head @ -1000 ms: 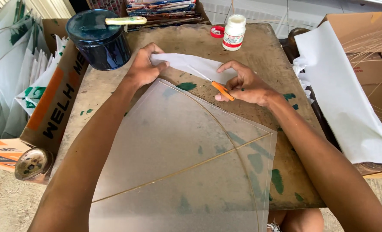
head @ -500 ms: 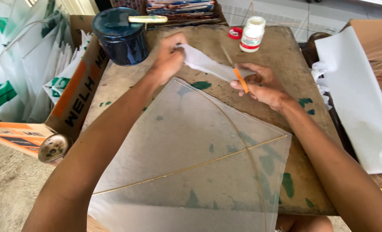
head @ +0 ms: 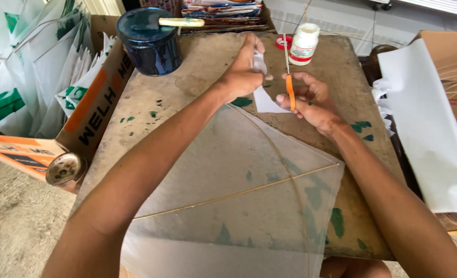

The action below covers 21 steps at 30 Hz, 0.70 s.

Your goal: Trimming excess paper and folding edges to assemble a kite frame

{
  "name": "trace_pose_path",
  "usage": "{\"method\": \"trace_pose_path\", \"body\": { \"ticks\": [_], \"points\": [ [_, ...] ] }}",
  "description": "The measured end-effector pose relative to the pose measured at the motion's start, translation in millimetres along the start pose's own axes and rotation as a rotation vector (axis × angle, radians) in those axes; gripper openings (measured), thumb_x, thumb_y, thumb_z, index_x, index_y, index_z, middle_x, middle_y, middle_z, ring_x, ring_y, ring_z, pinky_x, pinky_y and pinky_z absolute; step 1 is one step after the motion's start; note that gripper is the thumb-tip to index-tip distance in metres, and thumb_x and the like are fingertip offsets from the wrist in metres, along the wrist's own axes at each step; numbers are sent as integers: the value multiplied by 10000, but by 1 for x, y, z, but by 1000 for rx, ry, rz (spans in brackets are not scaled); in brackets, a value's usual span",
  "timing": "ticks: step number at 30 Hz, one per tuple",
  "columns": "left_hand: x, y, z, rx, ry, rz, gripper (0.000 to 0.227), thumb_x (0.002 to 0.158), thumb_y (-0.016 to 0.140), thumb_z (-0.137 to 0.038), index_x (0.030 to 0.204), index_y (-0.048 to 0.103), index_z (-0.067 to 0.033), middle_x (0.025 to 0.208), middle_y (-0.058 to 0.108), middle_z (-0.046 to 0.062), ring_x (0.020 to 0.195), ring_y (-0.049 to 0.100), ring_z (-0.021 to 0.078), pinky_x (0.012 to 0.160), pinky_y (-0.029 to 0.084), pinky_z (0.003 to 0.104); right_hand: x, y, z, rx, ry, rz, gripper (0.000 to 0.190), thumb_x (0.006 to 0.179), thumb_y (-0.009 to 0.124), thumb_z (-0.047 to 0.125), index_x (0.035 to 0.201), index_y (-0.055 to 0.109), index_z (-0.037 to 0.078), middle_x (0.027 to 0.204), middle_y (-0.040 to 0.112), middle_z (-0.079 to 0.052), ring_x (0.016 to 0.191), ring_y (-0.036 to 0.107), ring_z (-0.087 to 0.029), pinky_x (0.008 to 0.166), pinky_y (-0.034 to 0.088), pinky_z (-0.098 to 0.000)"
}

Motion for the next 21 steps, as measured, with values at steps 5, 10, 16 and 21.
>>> {"method": "trace_pose_path", "body": {
  "ticks": [5,10,16,21],
  "points": [
    [17,2,21,16,103,-155,342,839,492,198,899,430,-133,941,500,76,917,691,236,746,580,267,3,-6,-5,84,-51,16,585,777,836,111,1310,598,129,833,705,-23,653,546,-50,454,433,-201],
    [16,8,26,-65,194,-164,250,1001,488,71,895,393,-134,867,507,72,820,709,216,653,504,326,4,-6,-7,140,-57,8,579,771,839,108,1303,611,142,830,683,0,633,537,-45,440,436,-202],
    [-5,12,9,282,89,-254,139,983,396,-36,1076,404,-138,775,682,119,442,688,197,467,613,280,9,-4,-11,146,-249,17,656,798,863,74,1367,537,55,783,675,-104,581,628,-124,412,515,-184],
    [28,15,73,77,27,-228,211,882,478,21,1053,456,-99,792,522,103,480,617,208,428,529,267,11,-7,-19,170,-206,-36,742,798,885,110,1409,466,56,833,702,-128,610,631,-125,416,540,-189]
  ]
}}
Point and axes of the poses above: each hand's wrist, its own x-axis towards the middle knuckle, its own y-axis out of the palm, z = x × y, the point moved 6 cm from there along x, towards the middle knuckle
